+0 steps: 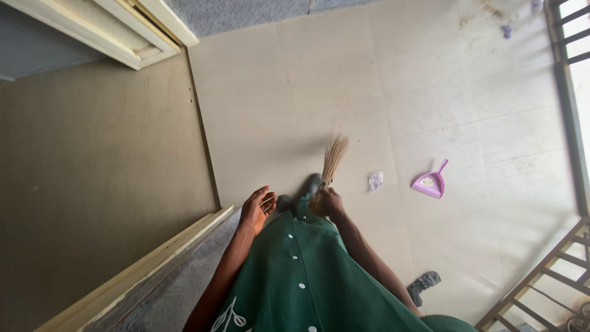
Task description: The person sweeps debris from a balcony floor using a hand broom, moving scraps of paper and dust toward an open doorway and gathering them together.
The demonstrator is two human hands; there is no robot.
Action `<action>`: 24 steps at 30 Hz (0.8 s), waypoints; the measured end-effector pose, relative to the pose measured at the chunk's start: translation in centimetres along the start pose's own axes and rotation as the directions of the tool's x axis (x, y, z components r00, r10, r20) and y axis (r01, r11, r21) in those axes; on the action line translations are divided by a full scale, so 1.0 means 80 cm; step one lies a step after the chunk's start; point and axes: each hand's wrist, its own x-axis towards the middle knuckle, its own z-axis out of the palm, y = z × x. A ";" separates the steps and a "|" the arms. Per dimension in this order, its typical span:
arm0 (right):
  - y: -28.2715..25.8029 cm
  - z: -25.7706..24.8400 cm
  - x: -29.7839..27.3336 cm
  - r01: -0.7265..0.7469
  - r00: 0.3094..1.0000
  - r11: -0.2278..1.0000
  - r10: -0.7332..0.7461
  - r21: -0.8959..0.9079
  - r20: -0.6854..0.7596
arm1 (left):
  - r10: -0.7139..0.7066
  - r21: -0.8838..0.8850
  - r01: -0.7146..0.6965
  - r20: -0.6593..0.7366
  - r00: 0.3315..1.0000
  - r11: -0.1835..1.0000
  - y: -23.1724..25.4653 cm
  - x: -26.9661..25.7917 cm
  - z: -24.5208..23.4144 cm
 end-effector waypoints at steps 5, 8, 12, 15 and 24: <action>-0.017 0.001 -0.046 -0.034 0.996 0.993 0.043 -0.113 0.079 | -0.013 0.039 0.010 0.087 0.996 0.999 -0.022 0.025 0.058; -0.036 -0.001 -0.032 -0.197 0.962 0.980 0.192 0.010 0.195 | -0.025 0.064 0.014 0.170 0.985 0.998 -0.031 0.030 0.086; -0.039 -0.018 0.009 -0.343 0.911 0.939 0.337 -0.014 0.239 | -0.030 0.068 0.018 0.176 0.984 0.998 -0.034 0.028 0.093; -0.053 -0.035 0.030 -0.375 0.921 0.926 0.366 0.048 0.133 | -0.004 0.046 -0.001 0.127 0.992 0.999 -0.028 0.028 0.089; -0.030 -0.014 0.035 -0.004 0.996 0.987 -0.011 -0.161 -0.092 | 0.016 0.028 -0.018 0.071 0.997 0.999 -0.022 0.029 0.086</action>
